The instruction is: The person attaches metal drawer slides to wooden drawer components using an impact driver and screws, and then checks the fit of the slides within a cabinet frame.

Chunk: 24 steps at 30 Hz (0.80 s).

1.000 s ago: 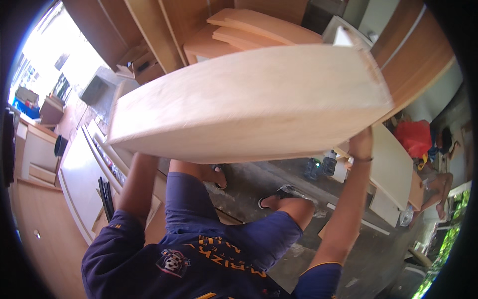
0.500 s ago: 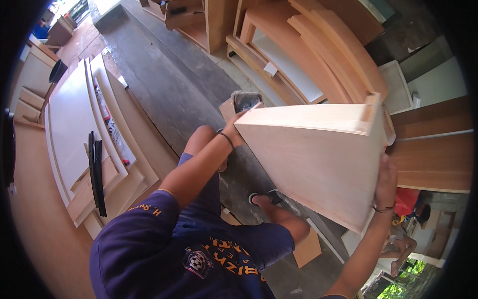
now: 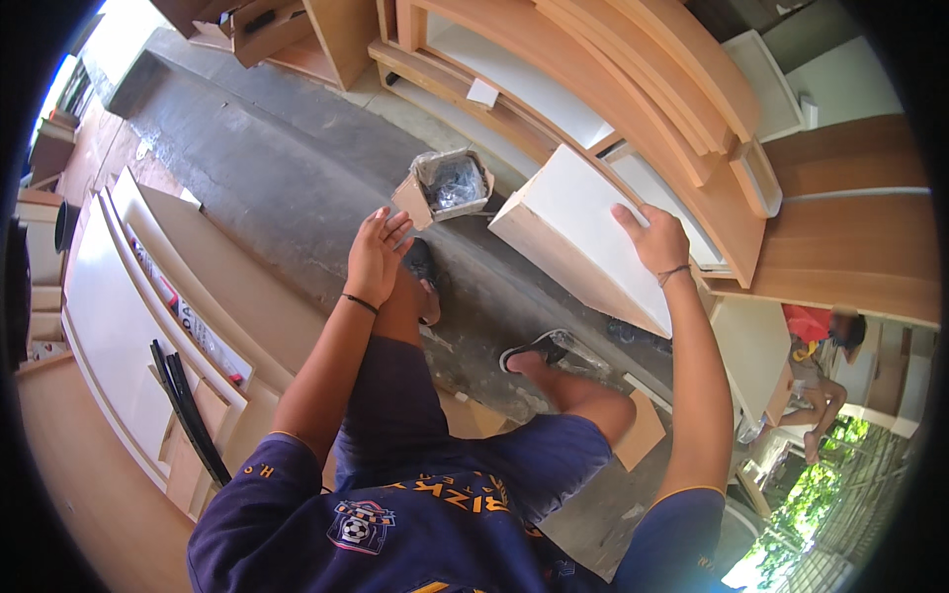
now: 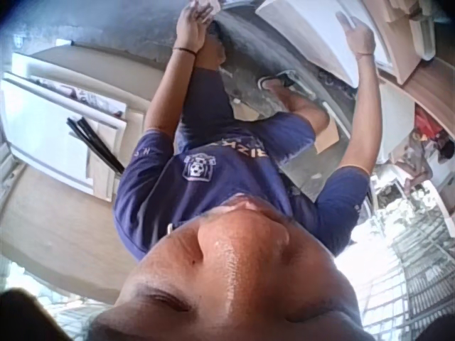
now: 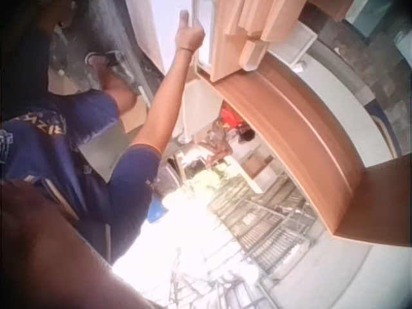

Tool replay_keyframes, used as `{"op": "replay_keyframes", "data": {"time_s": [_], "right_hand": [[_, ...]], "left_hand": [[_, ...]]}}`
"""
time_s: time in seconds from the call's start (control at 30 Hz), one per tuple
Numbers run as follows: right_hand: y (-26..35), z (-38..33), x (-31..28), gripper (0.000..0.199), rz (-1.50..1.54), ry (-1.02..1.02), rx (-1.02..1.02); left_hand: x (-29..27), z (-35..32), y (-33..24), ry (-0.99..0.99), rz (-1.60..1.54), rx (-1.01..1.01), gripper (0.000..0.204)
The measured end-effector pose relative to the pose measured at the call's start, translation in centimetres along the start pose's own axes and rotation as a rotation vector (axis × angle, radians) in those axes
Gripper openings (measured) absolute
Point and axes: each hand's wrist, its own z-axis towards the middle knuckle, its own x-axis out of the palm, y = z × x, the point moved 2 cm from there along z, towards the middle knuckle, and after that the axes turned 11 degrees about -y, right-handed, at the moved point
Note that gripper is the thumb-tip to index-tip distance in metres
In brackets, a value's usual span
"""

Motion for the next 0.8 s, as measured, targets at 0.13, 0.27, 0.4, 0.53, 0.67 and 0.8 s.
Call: {"op": "replay_keyframes", "data": {"time_s": [0.13, 0.27, 0.4, 0.53, 0.67, 0.8], "right_hand": [[-1.6, 0.8, 1.1, 0.074, 0.059, -0.011, 0.050], [-3.2, 1.0, 2.3, 0.074, 0.057, 0.037, 0.104], [-5.0, 1.7, 4.3, 0.072, 0.051, -0.006, 0.062], [-7.5, 2.6, 7.0, 0.063, 0.233, 0.019, 0.048], [-8.6, 3.0, 7.2, 0.057, 0.286, 0.053, 0.016], [-9.3, 3.8, 6.8, 0.061, 0.070, 0.069, 0.030]], "left_hand": [[0.7, 0.1, -0.2, 0.011, 0.032, 0.004, 0.043], [1.5, -0.3, 0.4, 0.010, 0.118, 0.020, 0.042], [1.6, -0.2, 1.2, 0.037, 0.146, 0.043, 0.042], [0.6, 0.7, 2.0, 0.027, 0.130, 0.142, 0.041], [1.2, 1.4, 2.8, 0.083, 0.213, 0.179, 0.038], [1.2, -2.0, 0.8, 0.040, 0.294, 0.292, 0.037]]}}
